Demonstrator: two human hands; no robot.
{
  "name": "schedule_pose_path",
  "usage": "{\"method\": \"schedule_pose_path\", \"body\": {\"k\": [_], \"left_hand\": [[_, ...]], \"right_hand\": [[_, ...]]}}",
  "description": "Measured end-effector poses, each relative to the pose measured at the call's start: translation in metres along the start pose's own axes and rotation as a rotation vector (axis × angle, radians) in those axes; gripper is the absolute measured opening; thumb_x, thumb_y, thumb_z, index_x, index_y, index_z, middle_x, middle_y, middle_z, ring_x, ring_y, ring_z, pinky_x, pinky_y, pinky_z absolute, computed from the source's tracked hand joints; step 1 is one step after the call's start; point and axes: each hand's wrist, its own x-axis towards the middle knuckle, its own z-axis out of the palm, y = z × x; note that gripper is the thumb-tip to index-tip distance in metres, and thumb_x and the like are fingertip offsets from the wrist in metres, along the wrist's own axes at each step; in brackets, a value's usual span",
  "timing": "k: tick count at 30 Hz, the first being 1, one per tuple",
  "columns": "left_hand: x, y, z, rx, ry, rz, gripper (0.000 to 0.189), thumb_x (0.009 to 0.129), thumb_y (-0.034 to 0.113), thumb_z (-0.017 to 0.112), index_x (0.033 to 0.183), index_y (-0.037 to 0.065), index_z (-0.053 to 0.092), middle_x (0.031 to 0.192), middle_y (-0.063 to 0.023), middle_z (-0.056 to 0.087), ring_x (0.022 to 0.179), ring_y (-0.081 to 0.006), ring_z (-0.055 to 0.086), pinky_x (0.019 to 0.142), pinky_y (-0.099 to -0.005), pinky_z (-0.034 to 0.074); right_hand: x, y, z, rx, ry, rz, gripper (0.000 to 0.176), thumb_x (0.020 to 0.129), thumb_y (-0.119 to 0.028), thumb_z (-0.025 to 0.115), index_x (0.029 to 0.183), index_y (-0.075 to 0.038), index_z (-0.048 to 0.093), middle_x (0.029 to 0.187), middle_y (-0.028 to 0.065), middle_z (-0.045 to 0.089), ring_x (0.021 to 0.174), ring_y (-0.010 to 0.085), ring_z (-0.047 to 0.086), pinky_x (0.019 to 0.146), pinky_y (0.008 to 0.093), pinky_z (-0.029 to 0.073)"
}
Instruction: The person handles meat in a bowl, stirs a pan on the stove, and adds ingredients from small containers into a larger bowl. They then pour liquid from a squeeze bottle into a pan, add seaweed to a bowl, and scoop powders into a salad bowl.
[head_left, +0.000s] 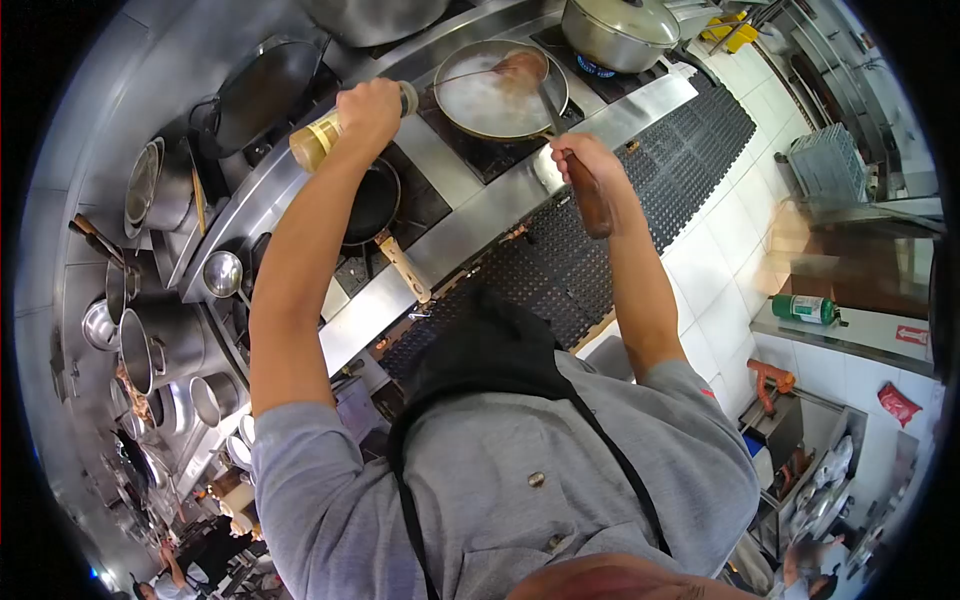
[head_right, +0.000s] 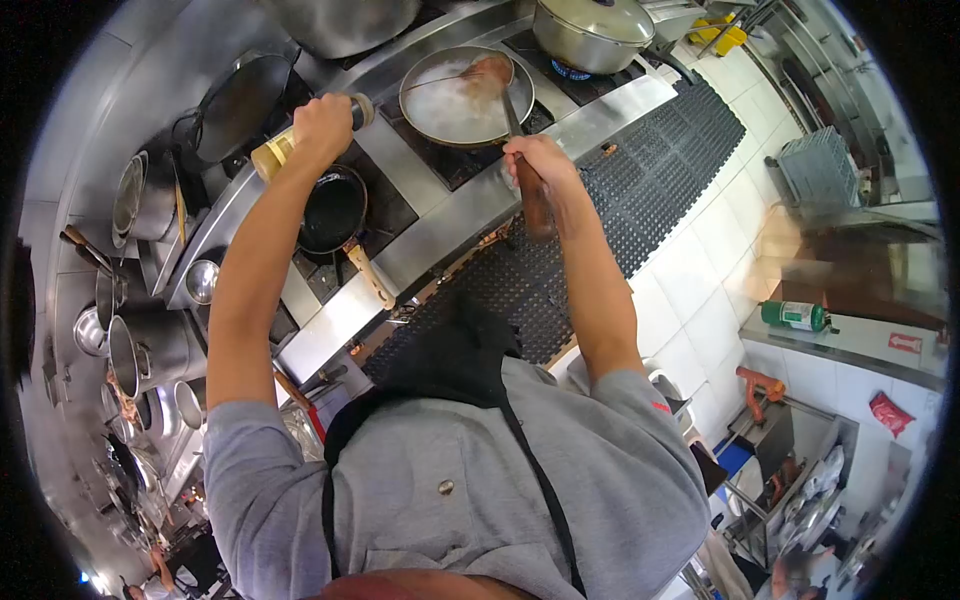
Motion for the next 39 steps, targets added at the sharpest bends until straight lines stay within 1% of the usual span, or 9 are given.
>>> {"method": "schedule_pose_path", "body": {"k": [5, 7, 11, 13, 17, 19, 22, 30, 39], "left_hand": [[-0.011, -0.004, 0.006, -0.121, -0.031, -0.067, 0.032, 0.072, 0.018, 0.069, 0.1, 0.004, 0.063, 0.1, -0.0172, 0.065, 0.093, -0.0328, 0.065, 0.078, -0.0418, 0.053], [-0.016, -0.002, 0.011, -0.186, -0.041, -0.14, 0.032, 0.073, 0.018, 0.068, 0.101, 0.003, 0.063, 0.1, -0.0179, 0.066, 0.094, -0.0332, 0.065, 0.079, -0.0421, 0.053], [-0.025, -0.01, 0.026, -0.58, -0.104, -0.309, 0.048, 0.07, 0.028, 0.072, 0.106, -0.001, 0.059, 0.102, -0.0223, 0.064, 0.098, -0.0359, 0.062, 0.082, -0.0402, 0.051], [-0.038, -0.014, 0.044, -0.834, -0.032, -0.281, 0.054, 0.068, 0.029, 0.075, 0.108, -0.002, 0.057, 0.103, -0.0211, 0.064, 0.098, -0.034, 0.063, 0.083, -0.0385, 0.05], [-0.087, 0.003, 0.043, -1.528, 0.207, -0.217, 0.062, 0.067, 0.026, 0.08, 0.113, -0.003, 0.051, 0.104, -0.0159, 0.063, 0.095, -0.0252, 0.062, 0.084, -0.0345, 0.048], [-0.113, 0.008, 0.037, -1.589, 0.225, -0.227, 0.06, 0.068, 0.019, 0.081, 0.114, -0.003, 0.049, 0.104, -0.0126, 0.062, 0.094, -0.0199, 0.061, 0.085, -0.0326, 0.048], [-0.153, 0.008, 0.03, -1.763, 0.297, -0.262, 0.061, 0.068, 0.016, 0.081, 0.116, -0.002, 0.048, 0.105, -0.0113, 0.062, 0.095, -0.0182, 0.061, 0.085, -0.0313, 0.048], [-0.191, -0.029, 0.013, -1.238, 0.211, -0.261, 0.062, 0.064, 0.02, 0.082, 0.115, 0.001, 0.052, 0.101, -0.0171, 0.065, 0.093, -0.0286, 0.064, 0.083, -0.0365, 0.048], [-0.109, -0.025, 0.014, -0.83, 0.111, -0.139, 0.054, 0.064, 0.023, 0.076, 0.108, 0.003, 0.054, 0.101, -0.0213, 0.064, 0.095, -0.04, 0.061, 0.082, -0.0456, 0.048]], "right_hand": [[0.003, 0.013, -0.011, -0.705, 0.256, -0.101, 0.025, 0.074, -0.02, 0.064, 0.073, 0.004, 0.056, 0.067, 0.0162, 0.061, 0.06, 0.0253, 0.061, 0.056, 0.038, 0.05], [0.014, 0.029, -0.02, -1.256, 0.451, -0.508, 0.031, 0.071, -0.02, 0.062, 0.079, 0.009, 0.056, 0.073, 0.0256, 0.062, 0.072, 0.0363, 0.064, 0.067, 0.0435, 0.05], [0.03, 0.049, -0.026, -1.254, 0.434, -0.466, 0.036, 0.07, -0.021, 0.062, 0.087, 0.011, 0.055, 0.077, 0.0309, 0.06, 0.078, 0.044, 0.062, 0.074, 0.0467, 0.048], [0.036, 0.056, -0.023, -0.947, 0.292, -0.314, 0.023, 0.076, -0.017, 0.064, 0.075, 0.003, 0.053, 0.07, 0.0114, 0.057, 0.059, 0.0188, 0.06, 0.046, 0.0328, 0.045], [0.022, 0.049, -0.003, -0.216, 0.053, -0.067, 0.02, 0.079, -0.02, 0.062, 0.074, -0.002, 0.054, 0.06, 0.0086, 0.055, 0.058, 0.0214, 0.058, 0.056, 0.0338, 0.047], [0.025, 0.043, 0.001, 0.187, -0.144, -0.015, 0.016, 0.086, -0.012, 0.056, 0.095, 0.0, 0.05, 0.067, -0.0006, 0.048, 0.053, 0.007, 0.047, 0.043, 0.0193, 0.038], [0.028, 0.032, 0.0, 0.427, -0.211, 0.066, 0.018, 0.088, -0.013, 0.054, 0.099, 0.001, 0.048, 0.071, -0.0013, 0.047, 0.054, 0.0055, 0.044, 0.043, 0.0167, 0.034], [-0.02, 0.008, 0.023, -0.063, 0.046, -0.117, 0.012, 0.082, -0.012, 0.059, 0.08, -0.002, 0.052, 0.068, 0.0033, 0.054, 0.055, 0.013, 0.051, 0.045, 0.0281, 0.043], [-0.041, 0.009, 0.013, -0.403, 0.247, -0.302, 0.014, 0.074, -0.012, 0.058, 0.071, 0.0, 0.052, 0.055, 0.0074, 0.052, 0.045, 0.0166, 0.052, 0.041, 0.0315, 0.043]]}}
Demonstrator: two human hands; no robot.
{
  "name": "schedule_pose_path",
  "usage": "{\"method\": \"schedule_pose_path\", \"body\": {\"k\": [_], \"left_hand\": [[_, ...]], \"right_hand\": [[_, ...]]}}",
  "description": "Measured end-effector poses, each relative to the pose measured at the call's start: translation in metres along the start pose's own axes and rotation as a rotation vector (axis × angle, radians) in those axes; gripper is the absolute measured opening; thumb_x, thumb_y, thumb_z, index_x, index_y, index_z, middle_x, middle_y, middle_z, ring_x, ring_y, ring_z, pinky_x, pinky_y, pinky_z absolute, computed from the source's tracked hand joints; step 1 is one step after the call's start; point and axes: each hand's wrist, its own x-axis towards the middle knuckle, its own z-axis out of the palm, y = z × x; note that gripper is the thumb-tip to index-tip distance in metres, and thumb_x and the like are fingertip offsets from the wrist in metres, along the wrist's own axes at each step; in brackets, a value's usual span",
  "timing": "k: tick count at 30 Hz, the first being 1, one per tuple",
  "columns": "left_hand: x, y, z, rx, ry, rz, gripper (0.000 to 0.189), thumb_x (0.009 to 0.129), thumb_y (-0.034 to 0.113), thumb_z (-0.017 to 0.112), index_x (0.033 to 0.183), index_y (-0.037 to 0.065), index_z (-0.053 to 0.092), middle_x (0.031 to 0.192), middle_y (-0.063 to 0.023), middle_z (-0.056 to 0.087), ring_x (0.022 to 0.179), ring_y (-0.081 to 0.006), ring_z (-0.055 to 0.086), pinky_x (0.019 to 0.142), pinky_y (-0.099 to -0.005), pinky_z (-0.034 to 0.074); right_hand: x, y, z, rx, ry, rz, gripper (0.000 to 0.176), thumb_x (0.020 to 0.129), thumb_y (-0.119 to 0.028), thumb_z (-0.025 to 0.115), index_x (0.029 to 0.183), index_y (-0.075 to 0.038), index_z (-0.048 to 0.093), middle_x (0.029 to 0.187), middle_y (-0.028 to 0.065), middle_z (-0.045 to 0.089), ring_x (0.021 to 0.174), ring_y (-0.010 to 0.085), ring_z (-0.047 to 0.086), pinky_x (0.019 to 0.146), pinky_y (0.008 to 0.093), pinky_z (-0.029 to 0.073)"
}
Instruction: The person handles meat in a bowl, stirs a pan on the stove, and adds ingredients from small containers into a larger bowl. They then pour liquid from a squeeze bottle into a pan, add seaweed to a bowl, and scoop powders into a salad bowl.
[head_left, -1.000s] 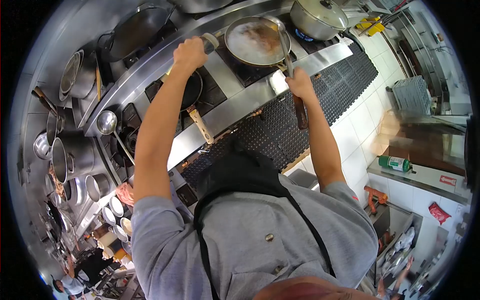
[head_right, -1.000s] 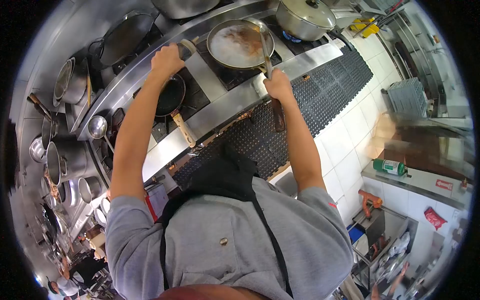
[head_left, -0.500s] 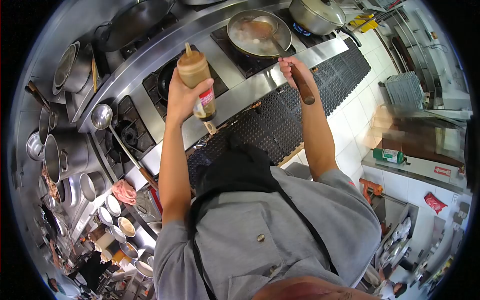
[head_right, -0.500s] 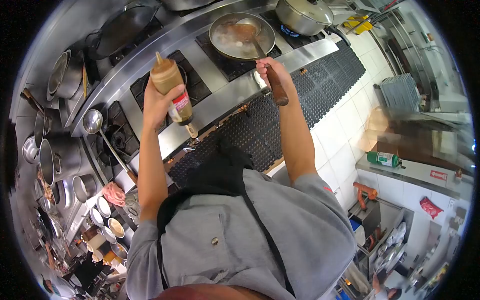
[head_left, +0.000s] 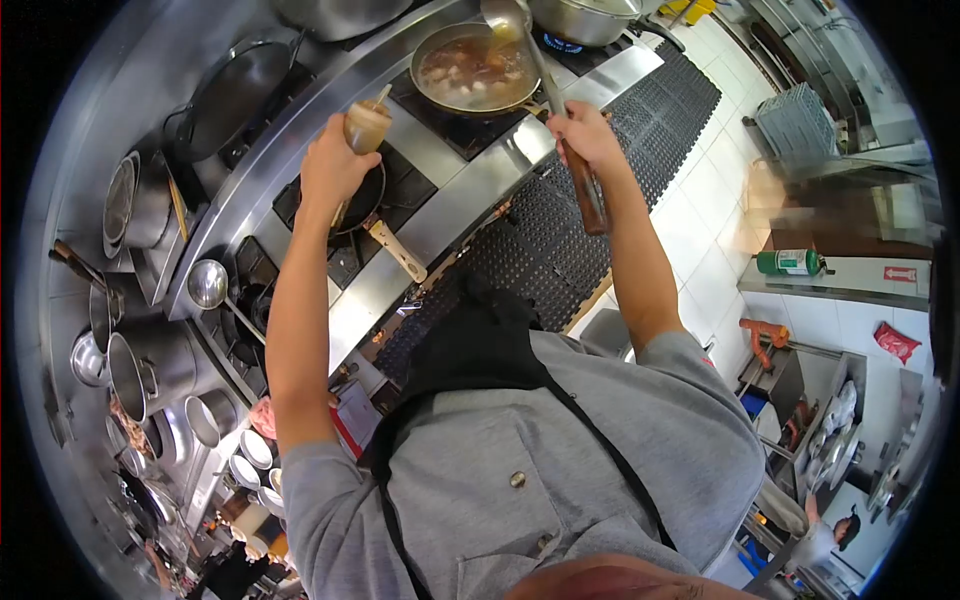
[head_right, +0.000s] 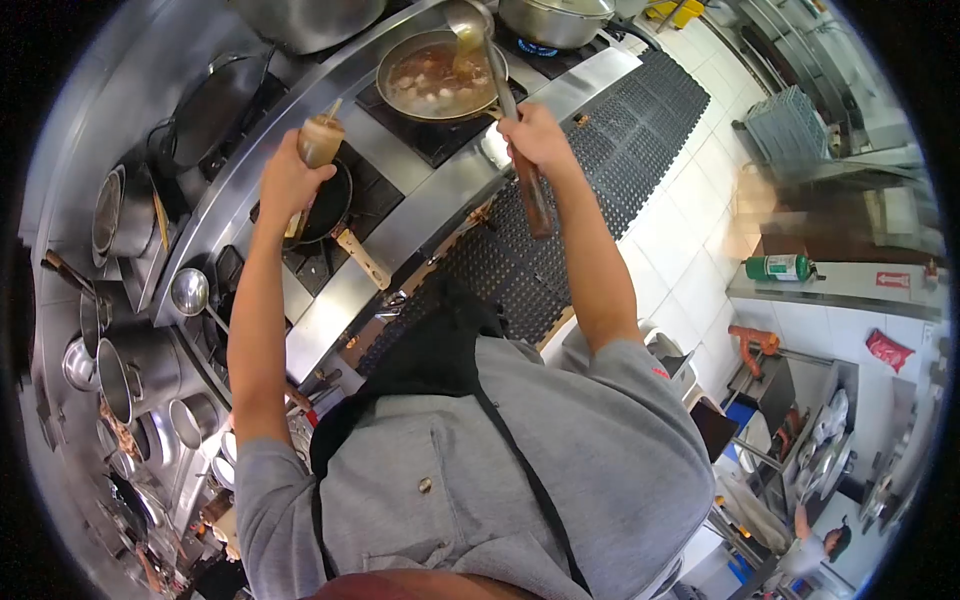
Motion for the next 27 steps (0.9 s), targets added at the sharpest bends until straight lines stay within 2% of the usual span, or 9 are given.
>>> {"method": "schedule_pose_path", "body": {"k": [2, 3, 5, 8, 11, 20, 21, 23, 27], "left_hand": [[0.023, 0.01, 0.014, 0.259, 0.025, 0.062, 0.051, 0.066, 0.024, 0.074, 0.11, 0.005, 0.055, 0.103, -0.019, 0.064, 0.098, -0.039, 0.061, 0.084, -0.0465, 0.047], [0.035, 0.016, 0.019, 0.261, 0.024, 0.065, 0.051, 0.066, 0.024, 0.074, 0.11, 0.005, 0.055, 0.103, -0.019, 0.064, 0.098, -0.039, 0.061, 0.084, -0.0465, 0.047], [0.057, 0.03, 0.03, 0.541, -0.11, 0.049, 0.047, 0.07, 0.022, 0.071, 0.112, 0.006, 0.056, 0.106, -0.0161, 0.064, 0.1, -0.0356, 0.061, 0.086, -0.0471, 0.046], [0.076, 0.044, 0.039, 0.667, -0.182, 0.055, 0.041, 0.073, 0.02, 0.066, 0.109, 0.004, 0.056, 0.106, -0.0159, 0.064, 0.098, -0.0346, 0.063, 0.085, -0.0475, 0.047], [0.083, 0.052, 0.045, 0.691, -0.198, 0.044, 0.039, 0.075, 0.02, 0.067, 0.11, 0.005, 0.06, 0.107, -0.0121, 0.065, 0.1, -0.0301, 0.063, 0.085, -0.0461, 0.047], [0.079, 0.043, 0.043, 0.639, -0.195, 0.044, 0.027, 0.077, 0.015, 0.062, 0.102, 0.006, 0.065, 0.107, -0.0122, 0.065, 0.099, -0.0305, 0.064, 0.081, -0.0453, 0.049], [0.078, 0.041, 0.042, 0.639, -0.191, 0.028, 0.027, 0.077, 0.015, 0.062, 0.102, 0.006, 0.065, 0.107, -0.0122, 0.065, 0.099, -0.0305, 0.064, 0.081, -0.0453, 0.049], [0.078, 0.034, 0.04, 0.603, -0.197, 0.028, 0.034, 0.073, 0.022, 0.07, 0.1, 0.003, 0.064, 0.104, -0.0173, 0.065, 0.098, -0.0338, 0.063, 0.081, -0.0436, 0.052], [0.073, 0.024, 0.032, 0.577, -0.251, -0.061, 0.04, 0.071, 0.024, 0.072, 0.104, 0.002, 0.062, 0.106, -0.0189, 0.064, 0.1, -0.0348, 0.062, 0.083, -0.0432, 0.051]], "right_hand": [[-0.006, 0.002, -0.002, -0.051, -0.011, -0.015, 0.014, 0.074, -0.011, 0.058, 0.073, 0.003, 0.053, 0.056, 0.0083, 0.053, 0.046, 0.0172, 0.053, 0.04, 0.0327, 0.043], [-0.012, 0.001, 0.001, -0.065, -0.02, 0.004, 0.014, 0.074, -0.01, 0.057, 0.074, 0.003, 0.053, 0.056, 0.0085, 0.053, 0.045, 0.0173, 0.053, 0.04, 0.0329, 0.043], [-0.009, 0.012, 0.002, 0.001, -0.048, 0.023, 0.012, 0.074, -0.009, 0.056, 0.074, 0.003, 0.053, 0.055, 0.0089, 0.053, 0.043, 0.0182, 0.052, 0.039, 0.0334, 0.043], [-0.011, 0.011, 0.005, 0.001, -0.1, 0.062, 0.012, 0.074, -0.008, 0.056, 0.074, 0.003, 0.052, 0.055, 0.0091, 0.052, 0.042, 0.0185, 0.052, 0.039, 0.034, 0.043], [-0.004, 0.023, 0.009, 0.032, -0.1, 0.11, 0.012, 0.074, -0.009, 0.056, 0.072, 0.002, 0.051, 0.055, 0.0089, 0.052, 0.042, 0.0187, 0.051, 0.039, 0.0336, 0.043], [0.008, 0.028, 0.014, 0.16, -0.095, 0.178, 0.013, 0.075, -0.009, 0.058, 0.073, 0.001, 0.05, 0.058, 0.0078, 0.052, 0.044, 0.0174, 0.05, 0.04, 0.032, 0.043], [0.007, 0.028, 0.016, 0.192, -0.084, 0.183, 0.012, 0.075, -0.009, 0.059, 0.074, 0.001, 0.051, 0.059, 0.0073, 0.052, 0.045, 0.0169, 0.051, 0.04, 0.0315, 0.043], [0.009, 0.03, 0.016, 0.187, -0.094, 0.173, 0.012, 0.076, -0.009, 0.059, 0.074, 0.0, 0.051, 0.059, 0.007, 0.052, 0.046, 0.0165, 0.051, 0.041, 0.0312, 0.043], [0.01, 0.028, 0.018, 0.221, -0.118, 0.19, 0.012, 0.078, -0.01, 0.059, 0.075, 0.0, 0.052, 0.061, 0.0061, 0.053, 0.047, 0.0154, 0.052, 0.041, 0.0311, 0.044]]}}
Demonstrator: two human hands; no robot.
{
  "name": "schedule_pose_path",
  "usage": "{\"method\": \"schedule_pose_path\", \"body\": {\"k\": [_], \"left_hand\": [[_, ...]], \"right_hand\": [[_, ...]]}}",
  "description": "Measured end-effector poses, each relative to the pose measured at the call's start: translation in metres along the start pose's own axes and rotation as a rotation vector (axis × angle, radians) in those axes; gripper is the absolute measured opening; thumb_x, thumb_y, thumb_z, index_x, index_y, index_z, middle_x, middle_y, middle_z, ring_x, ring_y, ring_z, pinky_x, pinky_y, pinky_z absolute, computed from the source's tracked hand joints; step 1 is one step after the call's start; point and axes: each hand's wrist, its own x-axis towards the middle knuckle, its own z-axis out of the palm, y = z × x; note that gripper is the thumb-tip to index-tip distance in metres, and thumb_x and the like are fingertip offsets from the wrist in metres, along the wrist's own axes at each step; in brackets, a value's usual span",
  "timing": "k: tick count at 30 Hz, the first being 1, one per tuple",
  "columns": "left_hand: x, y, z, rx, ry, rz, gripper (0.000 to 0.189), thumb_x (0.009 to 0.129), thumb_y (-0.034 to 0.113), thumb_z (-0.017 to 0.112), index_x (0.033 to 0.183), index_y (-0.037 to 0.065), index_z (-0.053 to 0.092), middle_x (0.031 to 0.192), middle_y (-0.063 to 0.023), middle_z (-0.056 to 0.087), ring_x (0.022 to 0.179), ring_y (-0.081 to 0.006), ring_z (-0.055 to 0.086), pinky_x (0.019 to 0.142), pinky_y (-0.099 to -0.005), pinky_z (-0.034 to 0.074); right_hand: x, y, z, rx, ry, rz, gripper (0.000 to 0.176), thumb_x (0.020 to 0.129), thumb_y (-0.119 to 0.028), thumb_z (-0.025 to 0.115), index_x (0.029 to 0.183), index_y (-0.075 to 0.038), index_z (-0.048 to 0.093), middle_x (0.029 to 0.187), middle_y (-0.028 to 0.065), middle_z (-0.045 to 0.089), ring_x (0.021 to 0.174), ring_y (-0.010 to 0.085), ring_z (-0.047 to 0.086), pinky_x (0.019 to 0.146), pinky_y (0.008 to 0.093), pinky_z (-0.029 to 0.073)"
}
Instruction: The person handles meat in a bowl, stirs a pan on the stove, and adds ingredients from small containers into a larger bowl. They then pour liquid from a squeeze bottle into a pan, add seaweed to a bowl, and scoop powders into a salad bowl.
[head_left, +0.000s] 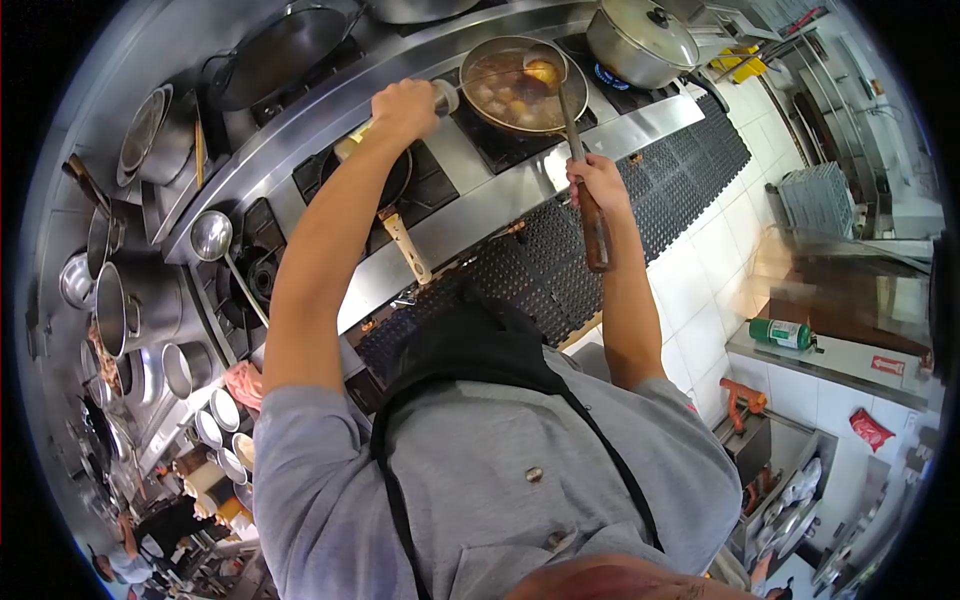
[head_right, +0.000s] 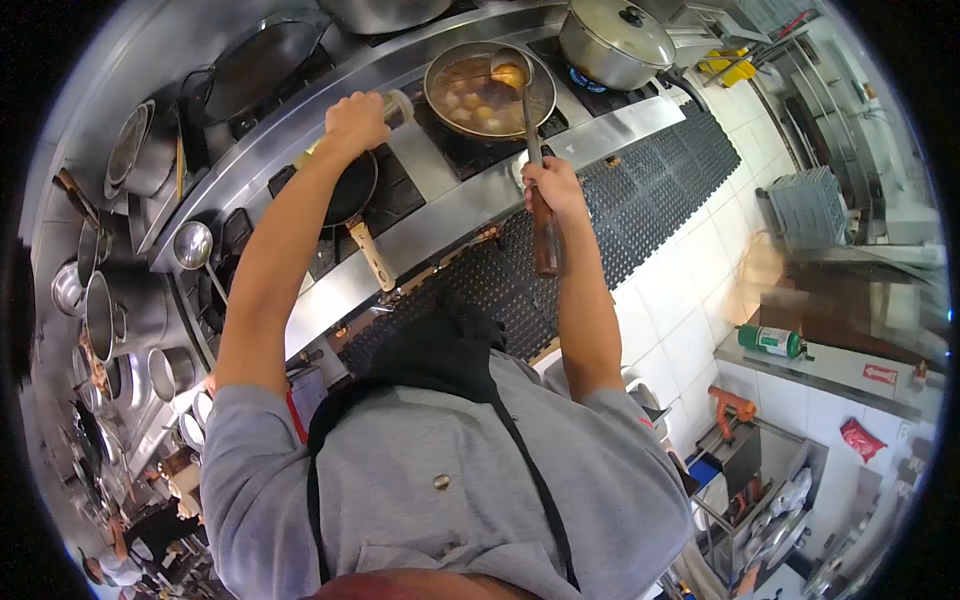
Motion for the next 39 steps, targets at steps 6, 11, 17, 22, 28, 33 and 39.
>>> {"method": "schedule_pose_path", "body": {"k": [6, 11, 17, 22, 28, 33, 39], "left_hand": [[-0.03, -0.037, 0.043, -1.147, 0.163, 0.075, 0.066, 0.061, 0.021, 0.082, 0.116, -0.001, 0.053, 0.107, -0.0143, 0.064, 0.099, -0.0251, 0.062, 0.09, -0.0353, 0.046], [-0.147, -0.063, 0.055, -1.661, 0.412, 0.025, 0.062, 0.065, 0.005, 0.081, 0.117, 0.0, 0.049, 0.106, -0.008, 0.062, 0.098, -0.0173, 0.06, 0.09, -0.0319, 0.047], [-0.345, -0.169, 0.065, -1.696, 0.717, -0.294, 0.062, 0.063, 0.009, 0.084, 0.115, 0.003, 0.05, 0.105, -0.0066, 0.059, 0.1, -0.0161, 0.057, 0.089, -0.0317, 0.047], [-0.496, -0.289, 0.06, -1.215, 0.984, -0.749, 0.058, 0.062, 0.012, 0.081, 0.111, 0.001, 0.053, 0.098, -0.0075, 0.064, 0.088, -0.016, 0.062, 0.081, -0.0302, 0.05], [-0.603, -0.434, 0.034, -0.843, 1.546, -0.898, 0.055, 0.064, 0.006, 0.077, 0.111, -0.004, 0.049, 0.1, -0.0125, 0.061, 0.085, -0.0193, 0.062, 0.079, -0.0301, 0.051], [-0.655, -0.587, 0.085, -0.683, 1.637, -1.07, 0.067, 0.055, 0.009, 0.085, 0.109, -0.006, 0.047, 0.102, -0.0149, 0.06, 0.093, -0.0227, 0.06, 0.082, -0.0322, 0.05], [-0.733, -0.748, 0.236, -0.076, 0.321, -1.341, 0.068, 0.064, 0.047, 0.073, 0.112, 0.001, 0.058, 0.103, -0.0202, 0.064, 0.097, -0.032, 0.062, 0.085, -0.0426, 0.049]], "right_hand": [[0.005, 0.005, 0.006, 0.106, -0.023, 0.024, 0.013, 0.08, -0.013, 0.06, 0.075, -0.003, 0.053, 0.061, 0.0031, 0.052, 0.047, 0.0132, 0.049, 0.041, 0.0281, 0.042], [0.004, -0.001, -0.001, 0.364, -0.175, 0.118, 0.015, 0.088, -0.016, 0.056, 0.093, -0.002, 0.054, 0.068, -0.0019, 0.05, 0.052, 0.007, 0.046, 0.044, 0.0189, 0.036], [-0.077, -0.026, 0.058, -0.662, 0.313, -0.351, 0.019, 0.079, -0.016, 0.057, 0.088, 0.001, 0.062, 0.066, 0.0053, 0.055, 0.053, 0.0098, 0.044, 0.046, 0.0268, 0.035], [-0.006, 0.024, 0.02, -0.56, 0.158, -0.287, 0.009, 0.085, -0.01, 0.054, 0.088, -0.003, 0.049, 0.056, 0.0037, 0.045, 0.039, 0.0123, 0.043, 0.034, 0.028, 0.038], [-0.025, 0.036, 0.088, -0.436, 0.268, -0.244, 0.007, 0.08, -0.009, 0.052, 0.079, -0.003, 0.048, 0.054, 0.0031, 0.044, 0.039, 0.0121, 0.043, 0.034, 0.0278, 0.038], [-0.037, 0.04, 0.088, -0.495, 0.324, -0.262, 0.012, 0.08, -0.009, 0.053, 0.07, -0.002, 0.049, 0.053, 0.0032, 0.046, 0.041, 0.0128, 0.045, 0.037, 0.0272, 0.037], [-0.04, 0.04, 0.06, -1.717, 0.346, -0.567, 0.026, 0.076, -0.018, 0.058, 0.068, 0.005, 0.063, 0.065, 0.021, 0.062, 0.055, 0.0286, 0.059, 0.052, 0.0417, 0.045]]}}
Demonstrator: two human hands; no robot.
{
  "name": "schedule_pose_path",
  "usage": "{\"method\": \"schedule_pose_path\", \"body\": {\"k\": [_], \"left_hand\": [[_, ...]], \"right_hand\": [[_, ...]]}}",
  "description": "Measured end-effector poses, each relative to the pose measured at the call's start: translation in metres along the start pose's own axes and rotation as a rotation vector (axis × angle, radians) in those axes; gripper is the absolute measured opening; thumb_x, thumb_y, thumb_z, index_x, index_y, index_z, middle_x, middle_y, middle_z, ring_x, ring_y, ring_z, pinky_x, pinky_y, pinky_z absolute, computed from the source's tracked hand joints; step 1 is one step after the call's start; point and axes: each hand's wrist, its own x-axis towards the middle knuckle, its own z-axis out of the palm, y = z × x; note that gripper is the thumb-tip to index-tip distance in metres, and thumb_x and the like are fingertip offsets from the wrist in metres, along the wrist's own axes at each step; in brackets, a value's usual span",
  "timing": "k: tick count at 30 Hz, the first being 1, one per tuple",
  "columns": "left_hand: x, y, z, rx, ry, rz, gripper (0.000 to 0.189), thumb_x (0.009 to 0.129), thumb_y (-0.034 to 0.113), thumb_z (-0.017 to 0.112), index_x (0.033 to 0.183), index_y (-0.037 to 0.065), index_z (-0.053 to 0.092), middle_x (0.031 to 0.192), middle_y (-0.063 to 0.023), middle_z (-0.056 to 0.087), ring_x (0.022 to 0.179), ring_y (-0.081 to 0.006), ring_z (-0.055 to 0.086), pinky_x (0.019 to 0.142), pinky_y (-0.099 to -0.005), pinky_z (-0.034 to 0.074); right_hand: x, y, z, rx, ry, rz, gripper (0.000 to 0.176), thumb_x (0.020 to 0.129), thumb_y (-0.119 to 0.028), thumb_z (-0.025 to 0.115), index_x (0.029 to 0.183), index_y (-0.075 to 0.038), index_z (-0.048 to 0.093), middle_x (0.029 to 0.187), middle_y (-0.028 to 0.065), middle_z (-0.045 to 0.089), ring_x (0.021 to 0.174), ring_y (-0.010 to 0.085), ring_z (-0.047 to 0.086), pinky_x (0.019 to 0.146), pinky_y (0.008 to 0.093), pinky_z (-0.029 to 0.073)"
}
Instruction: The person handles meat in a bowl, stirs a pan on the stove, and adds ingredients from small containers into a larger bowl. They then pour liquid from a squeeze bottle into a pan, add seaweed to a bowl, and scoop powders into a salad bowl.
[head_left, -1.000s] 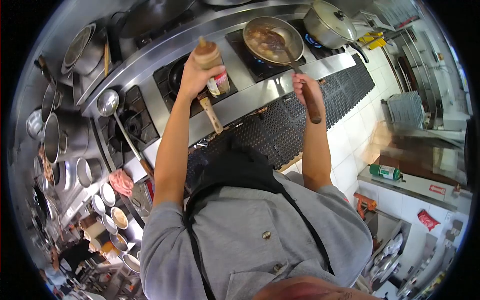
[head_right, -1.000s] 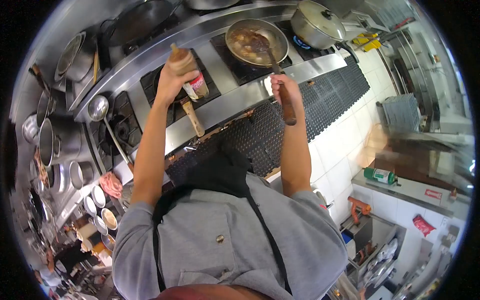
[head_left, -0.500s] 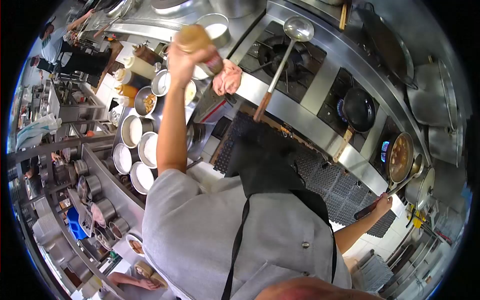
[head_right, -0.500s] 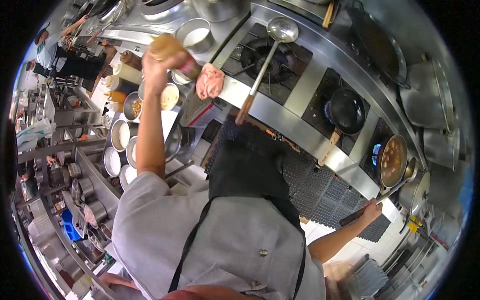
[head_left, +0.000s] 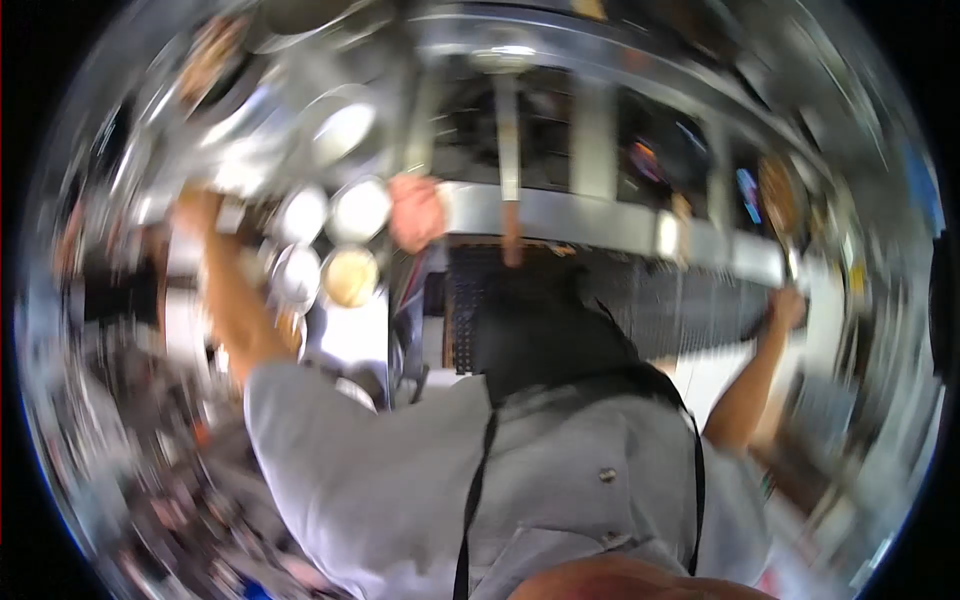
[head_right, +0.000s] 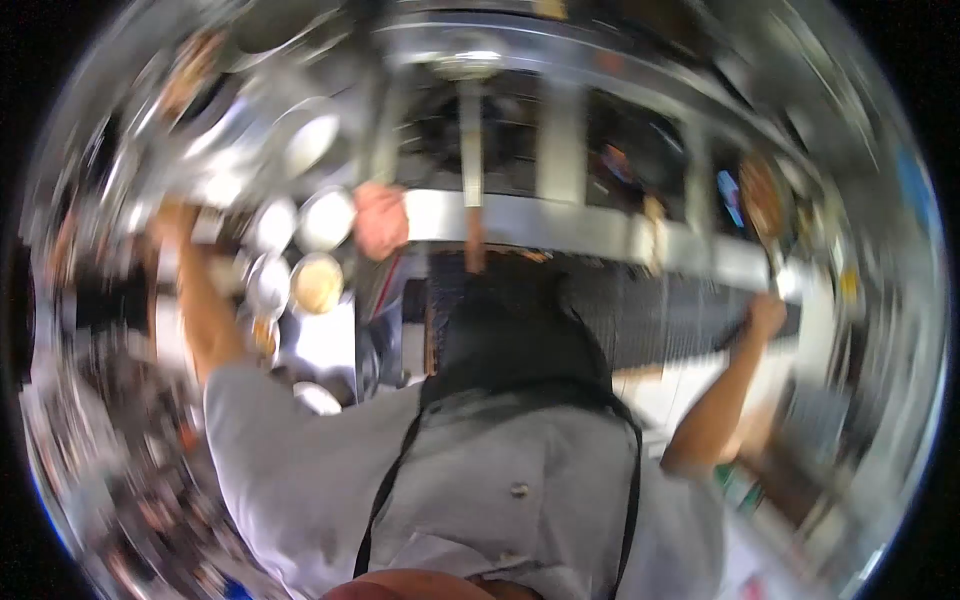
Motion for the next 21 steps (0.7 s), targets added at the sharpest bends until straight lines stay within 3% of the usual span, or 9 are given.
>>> {"method": "schedule_pose_path", "body": {"k": [1, 2, 5, 6, 8, 9, 12, 15, 21], "left_hand": [[-0.016, 0.022, -0.006, 0.133, -0.121, 0.064, 0.068, 0.063, 0.048, 0.074, 0.112, 0.002, 0.059, 0.102, -0.0196, 0.064, 0.096, -0.032, 0.062, 0.085, -0.0428, 0.049], [-0.034, 0.046, -0.013, 0.24, -0.191, 0.134, 0.069, 0.063, 0.049, 0.074, 0.111, 0.002, 0.059, 0.102, -0.019, 0.065, 0.096, -0.032, 0.062, 0.084, -0.043, 0.049], [-0.117, 0.122, -0.115, 0.615, -0.31, 0.313, 0.071, 0.061, 0.052, 0.075, 0.111, 0.004, 0.06, 0.1, -0.0173, 0.066, 0.096, -0.032, 0.063, 0.084, -0.0437, 0.049], [-0.05, 0.048, -0.035, -0.004, -0.044, -0.419, 0.075, 0.06, 0.059, 0.074, 0.112, 0.007, 0.06, 0.104, -0.0137, 0.066, 0.096, -0.0327, 0.063, 0.081, -0.0463, 0.049], [-0.089, 0.099, -0.069, 0.208, 0.064, -0.366, 0.077, 0.061, 0.062, 0.072, 0.111, 0.006, 0.06, 0.106, -0.0121, 0.066, 0.097, -0.0335, 0.062, 0.08, -0.0479, 0.049], [-0.085, 0.1, -0.065, 0.218, 0.04, -0.358, 0.077, 0.06, 0.063, 0.072, 0.112, 0.007, 0.06, 0.109, -0.0119, 0.065, 0.1, -0.0334, 0.061, 0.083, -0.0493, 0.046], [-0.085, 0.092, -0.045, 0.345, -0.021, -0.333, 0.068, 0.062, 0.059, 0.068, 0.117, 0.018, 0.06, 0.122, -0.0052, 0.06, 0.112, -0.0307, 0.055, 0.092, -0.0507, 0.035], [-0.093, 0.108, -0.058, 0.364, -0.104, -0.32, 0.071, 0.065, 0.062, 0.066, 0.121, 0.018, 0.058, 0.125, -0.0053, 0.058, 0.114, -0.0312, 0.053, 0.092, -0.0549, 0.035], [-0.076, 0.08, -0.057, 0.263, 0.057, -0.23, 0.09, 0.067, 0.071, 0.062, 0.132, 0.011, 0.046, 0.126, -0.0176, 0.053, 0.118, -0.0367, 0.047, 0.09, -0.0677, 0.032]], "right_hand": [[-0.01, -0.025, -0.024, -0.323, 0.084, -0.109, 0.026, 0.078, -0.02, 0.058, 0.069, 0.004, 0.064, 0.068, 0.0207, 0.064, 0.064, 0.031, 0.064, 0.057, 0.0449, 0.046], [-0.001, -0.041, -0.042, 0.085, -0.068, 0.442, 0.029, 0.079, -0.027, 0.057, 0.076, -0.001, 0.069, 0.076, 0.0209, 0.066, 0.07, 0.0346, 0.066, 0.065, 0.0461, 0.052], [-0.011, -0.057, -0.073, 0.511, 0.206, 0.577, 0.034, 0.075, -0.025, 0.056, 0.073, 0.007, 0.064, 0.067, 0.0238, 0.063, 0.064, 0.0368, 0.064, 0.062, 0.0444, 0.049], [-0.004, -0.045, -0.059, 0.699, 0.165, 0.588, 0.031, 0.074, -0.023, 0.059, 0.07, 0.007, 0.062, 0.058, 0.0189, 0.06, 0.054, 0.0287, 0.061, 0.054, 0.0406, 0.049], [0.0, -0.044, -0.052, 0.8, 0.116, 0.666, 0.021, 0.075, -0.016, 0.059, 0.065, 0.003, 0.059, 0.053, 0.0102, 0.056, 0.045, 0.0198, 0.056, 0.043, 0.0336, 0.045], [0.002, -0.044, -0.048, 0.94, 0.067, 0.747, 0.022, 0.073, -0.02, 0.062, 0.071, 0.003, 0.062, 0.061, 0.0112, 0.062, 0.053, 0.0199, 0.061, 0.054, 0.0346, 0.05], [-0.006, -0.067, -0.059, 1.032, 0.089, 0.725, 0.016, 0.079, -0.013, 0.059, 0.069, -0.001, 0.054, 0.054, 0.0065, 0.053, 0.041, 0.0159, 0.05, 0.04, 0.0305, 0.043], [-0.002, -0.044, -0.024, 0.947, 0.084, 0.694, 0.017, 0.077, -0.013, 0.061, 0.07, 0.003, 0.057, 0.057, 0.0099, 0.056, 0.046, 0.0197, 0.055, 0.044, 0.0325, 0.047], [-0.01, -0.044, -0.033, 1.322, 0.064, 0.708, 0.017, 0.081, -0.012, 0.059, 0.07, -0.002, 0.052, 0.054, 0.0058, 0.052, 0.041, 0.0157, 0.049, 0.038, 0.0296, 0.04]]}}
